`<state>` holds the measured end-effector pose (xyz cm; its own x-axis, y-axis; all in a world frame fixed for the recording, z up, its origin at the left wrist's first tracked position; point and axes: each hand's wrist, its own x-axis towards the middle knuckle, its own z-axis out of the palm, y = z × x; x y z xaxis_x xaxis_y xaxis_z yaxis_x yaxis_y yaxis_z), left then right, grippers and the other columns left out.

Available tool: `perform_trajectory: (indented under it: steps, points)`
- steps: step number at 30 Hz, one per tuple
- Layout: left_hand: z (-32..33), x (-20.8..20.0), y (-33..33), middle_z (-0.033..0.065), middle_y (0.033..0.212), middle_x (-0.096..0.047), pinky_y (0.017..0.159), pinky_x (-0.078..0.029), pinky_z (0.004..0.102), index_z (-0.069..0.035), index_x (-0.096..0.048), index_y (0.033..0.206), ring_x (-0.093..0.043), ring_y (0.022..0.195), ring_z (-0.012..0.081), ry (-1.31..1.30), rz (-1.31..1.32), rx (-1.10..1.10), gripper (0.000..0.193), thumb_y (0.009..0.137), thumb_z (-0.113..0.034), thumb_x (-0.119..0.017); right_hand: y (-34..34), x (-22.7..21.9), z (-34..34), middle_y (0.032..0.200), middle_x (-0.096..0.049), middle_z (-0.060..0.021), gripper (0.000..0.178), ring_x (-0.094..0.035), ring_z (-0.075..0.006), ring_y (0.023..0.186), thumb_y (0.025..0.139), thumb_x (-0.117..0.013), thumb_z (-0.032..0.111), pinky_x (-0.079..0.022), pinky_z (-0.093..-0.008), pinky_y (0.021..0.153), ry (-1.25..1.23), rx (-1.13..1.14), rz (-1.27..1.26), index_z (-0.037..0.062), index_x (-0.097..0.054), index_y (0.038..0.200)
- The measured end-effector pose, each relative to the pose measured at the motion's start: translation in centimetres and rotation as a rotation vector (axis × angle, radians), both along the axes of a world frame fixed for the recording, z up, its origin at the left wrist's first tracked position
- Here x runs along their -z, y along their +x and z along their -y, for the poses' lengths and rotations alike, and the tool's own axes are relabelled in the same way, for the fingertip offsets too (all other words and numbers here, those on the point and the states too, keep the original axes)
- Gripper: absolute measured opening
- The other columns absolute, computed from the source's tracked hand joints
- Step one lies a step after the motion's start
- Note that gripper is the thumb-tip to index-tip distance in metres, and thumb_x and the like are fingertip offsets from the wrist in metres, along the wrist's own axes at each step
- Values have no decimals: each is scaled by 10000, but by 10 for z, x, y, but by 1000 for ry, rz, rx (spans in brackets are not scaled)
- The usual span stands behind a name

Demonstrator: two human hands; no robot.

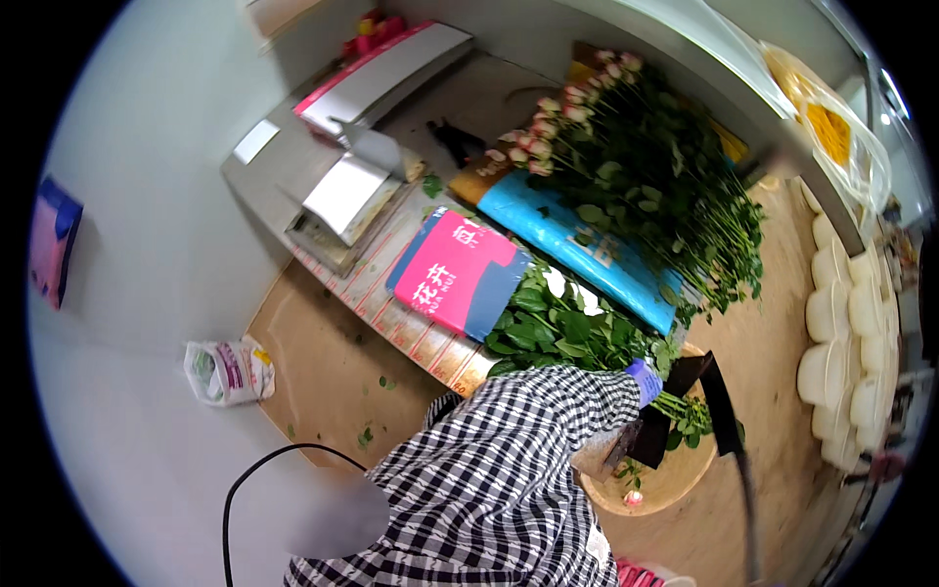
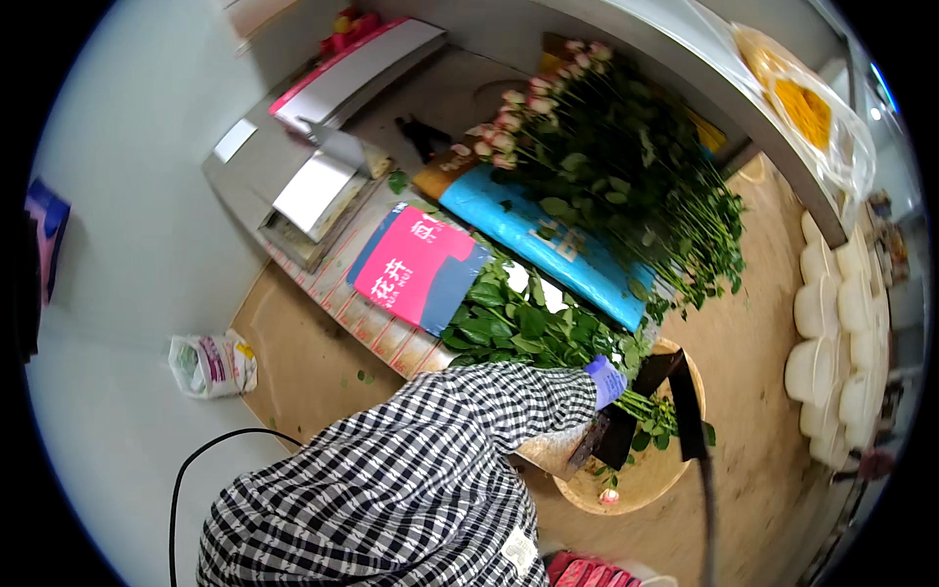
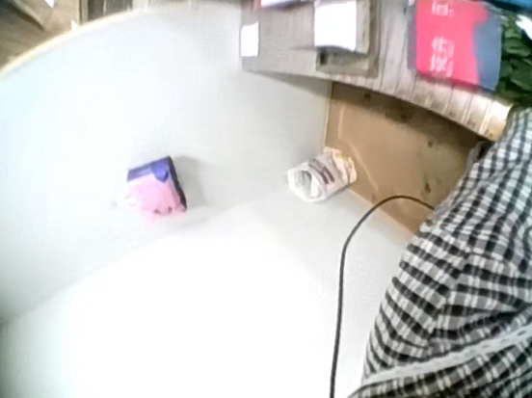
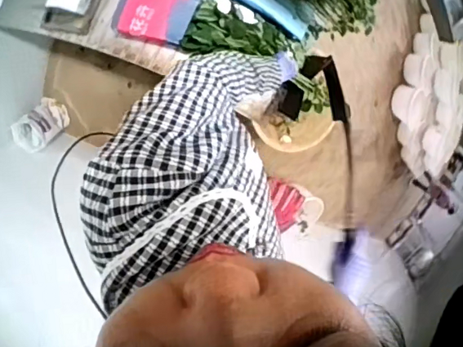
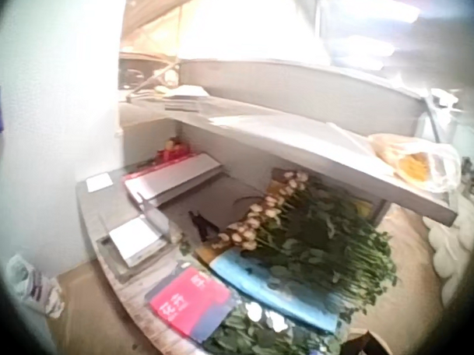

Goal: The person selects roses and greenery, trims stems with shears, and wraps each bouquet in paper and plastic. The finished bundles are stacked on the floor next to other completed packages.

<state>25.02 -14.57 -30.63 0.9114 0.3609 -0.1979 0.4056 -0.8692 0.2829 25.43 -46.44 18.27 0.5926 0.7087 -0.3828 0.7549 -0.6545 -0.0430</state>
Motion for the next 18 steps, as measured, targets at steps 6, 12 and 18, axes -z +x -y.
perform_trajectory:
  steps: [6, 12, 18]
  points:
    - [4, -5, -1, 12, 542, -573, 421, -431, 363, -132, -598, 661, -598, 513, 166, 223, 206, 113, 69, 718, -108, -630, -138, 437, 132, 977, -687, -178, 363, -673, -351, 866, 795, -633, 177, -540, -417, 783, 77, 815, 91, 111, -613, 1152]
    - [-5, -53, -18, 101, 846, -679, 730, -514, 400, -65, -568, 967, -673, 807, 256, 63, -107, 61, 371, 766, -358, -678, -102, 593, 145, 956, -654, -182, 475, -647, -334, 878, 756, -726, 405, -496, -456, 729, 301, 826, -354, 85, -573, 1073]
    - [6, -155, -1, 119, 896, -675, 708, -509, 423, -70, -533, 1043, -667, 847, 275, 91, -35, 98, 450, 793, -432, -627, 46, 508, 156, 959, -680, -137, 565, -663, -200, 856, 817, -718, 375, -530, -326, 769, 488, 562, -581, -2, -560, 1208]
